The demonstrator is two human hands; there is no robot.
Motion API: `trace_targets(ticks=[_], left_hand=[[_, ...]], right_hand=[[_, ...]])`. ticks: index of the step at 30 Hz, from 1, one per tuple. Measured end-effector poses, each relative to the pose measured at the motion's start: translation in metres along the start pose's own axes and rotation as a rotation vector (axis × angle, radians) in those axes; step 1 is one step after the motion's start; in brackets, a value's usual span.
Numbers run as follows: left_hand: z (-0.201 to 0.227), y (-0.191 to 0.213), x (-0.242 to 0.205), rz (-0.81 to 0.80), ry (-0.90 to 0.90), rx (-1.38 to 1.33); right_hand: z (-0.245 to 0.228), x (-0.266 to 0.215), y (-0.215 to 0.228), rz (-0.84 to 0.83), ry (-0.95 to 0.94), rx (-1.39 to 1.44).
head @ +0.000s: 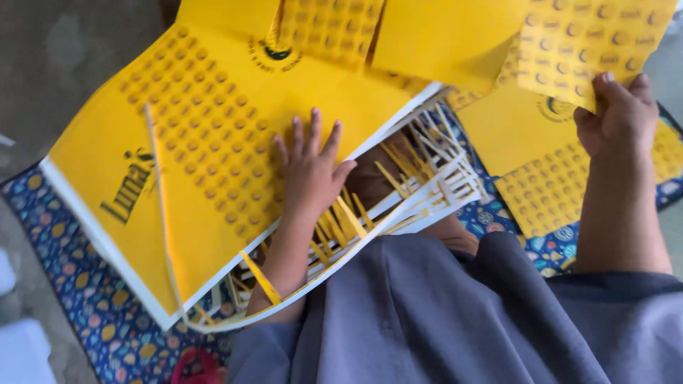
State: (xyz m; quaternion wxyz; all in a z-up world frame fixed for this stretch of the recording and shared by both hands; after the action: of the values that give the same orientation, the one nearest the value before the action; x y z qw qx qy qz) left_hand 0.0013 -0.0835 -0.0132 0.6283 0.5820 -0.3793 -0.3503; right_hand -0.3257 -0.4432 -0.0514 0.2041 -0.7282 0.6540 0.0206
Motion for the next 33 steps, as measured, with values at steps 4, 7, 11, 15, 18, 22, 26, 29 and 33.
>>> trace_targets(ticks=[4, 7, 11, 15, 18, 22, 26, 29, 33], left_hand=[[0.005, 0.001, 0.007, 0.020, -0.023, -0.006], [0.004, -0.002, 0.010, -0.081, 0.008, 0.021], [0.022, 0.003, 0.016, 0.009, -0.025, -0.021], [0.077, 0.004, 0.041, 0.086, -0.251, -0.046], [0.134, -0.011, 0.064, 0.242, -0.519, -0.139], [0.197, -0.052, 0.092, 0.276, -0.746, -0.180], [0.234, -0.106, 0.109, 0.043, -0.792, -0.205], [0.252, -0.149, 0.115, -0.179, -0.771, -0.182], [0.262, -0.186, 0.118, -0.327, -0.778, -0.180]], right_hand=[[0.010, 0.000, 0.052, 0.157, -0.041, 0.222], [0.038, 0.010, 0.090, 0.336, -0.114, 0.333], [0.061, -0.010, 0.109, 0.542, -0.181, 0.384], [0.098, -0.025, 0.138, 0.597, -0.202, 0.379], [0.195, -0.002, 0.221, 0.557, -0.063, 0.204], [0.245, -0.032, 0.243, 0.566, -0.087, 0.186], [0.246, -0.061, 0.225, 0.571, -0.145, 0.208], [0.252, -0.068, 0.222, 0.580, -0.156, 0.127], [0.244, -0.080, 0.214, 0.555, -0.112, 0.086]])
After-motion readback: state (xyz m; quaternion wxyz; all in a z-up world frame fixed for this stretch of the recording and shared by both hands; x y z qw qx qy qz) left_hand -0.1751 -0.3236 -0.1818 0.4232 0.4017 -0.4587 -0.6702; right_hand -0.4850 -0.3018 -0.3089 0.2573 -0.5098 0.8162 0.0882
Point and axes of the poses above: each hand's wrist, its own x-axis towards the middle knuckle, its own y-axis out of the back of the hand, z = x × y, the point moved 4 cm from there along x, towards the middle knuckle, and after that the axes turned 5 degrees about x, right-handed, at the moved point
